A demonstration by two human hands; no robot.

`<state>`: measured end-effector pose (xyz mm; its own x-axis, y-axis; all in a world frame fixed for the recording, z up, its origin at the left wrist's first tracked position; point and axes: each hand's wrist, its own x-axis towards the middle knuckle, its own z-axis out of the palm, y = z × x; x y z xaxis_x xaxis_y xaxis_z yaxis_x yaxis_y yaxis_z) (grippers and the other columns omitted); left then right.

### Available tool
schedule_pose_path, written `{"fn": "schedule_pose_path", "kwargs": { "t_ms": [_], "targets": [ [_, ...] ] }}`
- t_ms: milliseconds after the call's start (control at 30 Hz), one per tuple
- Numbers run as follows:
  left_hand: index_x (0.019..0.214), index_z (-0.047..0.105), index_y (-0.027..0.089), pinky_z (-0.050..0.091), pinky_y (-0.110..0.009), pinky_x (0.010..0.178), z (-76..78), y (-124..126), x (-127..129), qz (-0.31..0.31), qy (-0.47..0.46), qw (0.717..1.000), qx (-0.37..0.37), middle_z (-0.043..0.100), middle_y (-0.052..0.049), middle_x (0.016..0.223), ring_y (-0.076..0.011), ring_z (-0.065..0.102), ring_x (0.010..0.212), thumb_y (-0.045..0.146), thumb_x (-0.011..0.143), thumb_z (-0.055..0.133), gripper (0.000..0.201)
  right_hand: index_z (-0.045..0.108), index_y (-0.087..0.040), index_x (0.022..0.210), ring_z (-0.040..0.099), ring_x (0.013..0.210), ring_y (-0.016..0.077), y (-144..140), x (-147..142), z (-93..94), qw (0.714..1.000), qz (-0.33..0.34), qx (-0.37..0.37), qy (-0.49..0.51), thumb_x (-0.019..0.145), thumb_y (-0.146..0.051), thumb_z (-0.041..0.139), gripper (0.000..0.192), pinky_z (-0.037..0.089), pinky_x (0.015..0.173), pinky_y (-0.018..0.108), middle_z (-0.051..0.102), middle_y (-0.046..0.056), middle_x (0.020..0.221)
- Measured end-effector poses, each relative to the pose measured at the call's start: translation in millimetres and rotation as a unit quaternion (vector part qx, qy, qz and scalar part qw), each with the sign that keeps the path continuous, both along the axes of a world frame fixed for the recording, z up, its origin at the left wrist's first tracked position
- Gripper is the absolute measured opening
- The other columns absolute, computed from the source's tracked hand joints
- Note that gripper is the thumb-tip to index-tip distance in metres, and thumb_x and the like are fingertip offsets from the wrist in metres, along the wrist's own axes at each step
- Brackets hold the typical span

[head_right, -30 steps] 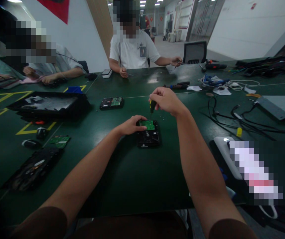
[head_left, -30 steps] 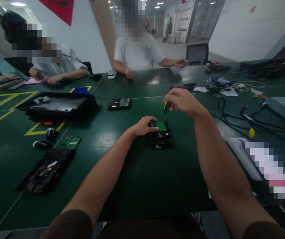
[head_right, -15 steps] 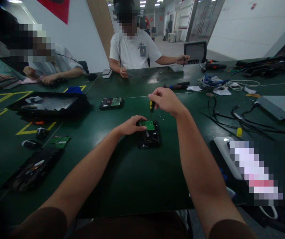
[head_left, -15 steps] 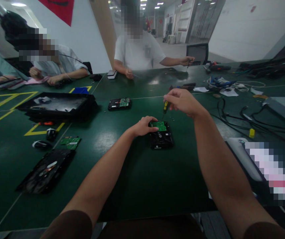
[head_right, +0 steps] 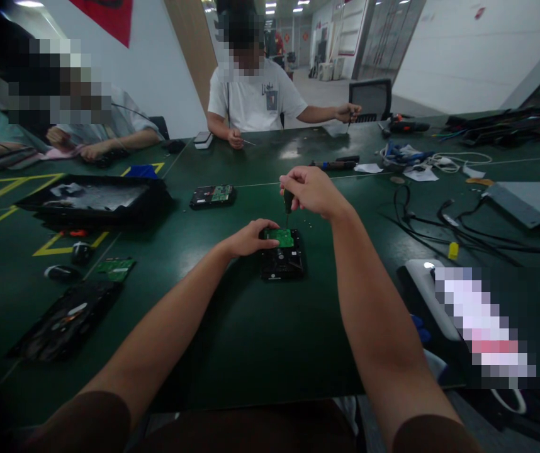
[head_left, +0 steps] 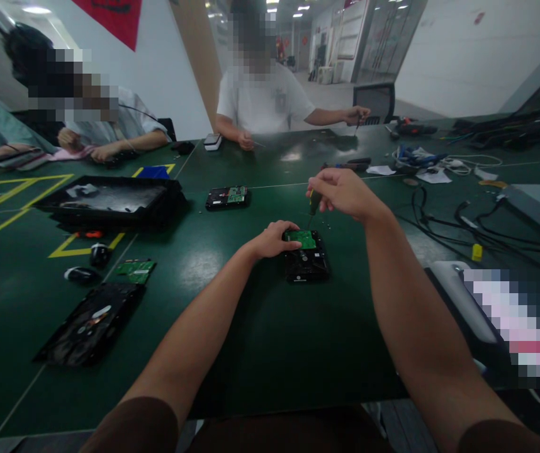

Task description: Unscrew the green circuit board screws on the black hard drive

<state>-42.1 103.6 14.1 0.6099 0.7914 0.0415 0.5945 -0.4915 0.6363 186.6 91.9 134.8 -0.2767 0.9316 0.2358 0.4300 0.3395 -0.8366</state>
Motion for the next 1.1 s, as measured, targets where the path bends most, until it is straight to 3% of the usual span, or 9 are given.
{"fn": "schedule_pose_path", "kwargs": {
  "t_ms": [267,467,633,767,967,1100],
  "targets": [
    [0.137,0.061,0.023,0.043,-0.052,0.110,-1.8,0,-1,-0.001,-0.002,1.000,-0.006,0.063,-0.012,0.133,-0.0326,0.056,0.123,0.052,0.086,0.071,0.059,0.068,-0.018,0.087,0.061,0.051,0.0100,10,-5,10.2,0.999,-0.007,-0.017,-0.037,0.100,-0.042,0.064,0.028,0.044,0.045,0.029,0.077,0.011,0.091],
    [0.134,0.063,0.024,0.044,-0.051,0.110,-1.2,0,0,0.003,-0.009,1.000,-0.002,0.065,-0.011,0.131,-0.0318,0.058,0.121,0.050,0.085,0.072,0.057,0.063,-0.020,0.088,0.063,0.053,0.0165,8,-1,12.8,0.998,-0.007,-0.022,-0.053,0.096,-0.050,0.069,0.031,0.047,0.049,0.034,0.067,0.005,0.066],
    [0.135,0.062,0.026,0.044,-0.050,0.111,-0.2,-1,0,0.003,-0.002,1.000,-0.003,0.064,-0.010,0.133,-0.0321,0.056,0.124,0.052,0.084,0.072,0.058,0.059,-0.022,0.094,0.062,0.057,0.0175,-8,12,6.6,0.998,-0.050,-0.018,-0.025,0.094,-0.051,0.071,0.031,0.047,0.053,0.035,0.066,0.004,0.069],
    [0.137,0.061,0.024,0.044,-0.050,0.110,0.5,-1,0,0.003,0.002,1.000,-0.004,0.063,-0.011,0.134,-0.0331,0.056,0.124,0.052,0.085,0.071,0.059,0.061,-0.024,0.094,0.059,0.058,0.0156,-20,19,0.3,0.995,-0.074,0.041,-0.049,0.096,-0.048,0.068,0.025,0.045,0.057,0.035,0.068,0.003,0.079],
    [0.138,0.060,0.024,0.044,-0.050,0.110,-0.6,0,-1,-0.001,0.004,1.000,-0.007,0.062,-0.011,0.135,-0.0328,0.055,0.125,0.053,0.086,0.070,0.060,0.062,-0.023,0.089,0.062,0.061,0.0180,-29,15,-8.2,0.986,-0.111,0.103,-0.069,0.095,-0.043,0.068,0.022,0.046,0.063,0.036,0.067,0.002,0.072],
    [0.138,0.060,0.026,0.044,-0.050,0.111,-0.8,0,-1,0.001,0.007,1.000,-0.007,0.062,-0.010,0.135,-0.0325,0.055,0.126,0.053,0.085,0.071,0.060,0.060,-0.025,0.091,0.064,0.067,0.0184,-31,12,-12.7,0.988,-0.104,0.109,-0.020,0.094,-0.046,0.069,0.023,0.048,0.060,0.034,0.071,0.004,0.085]
  ]
}}
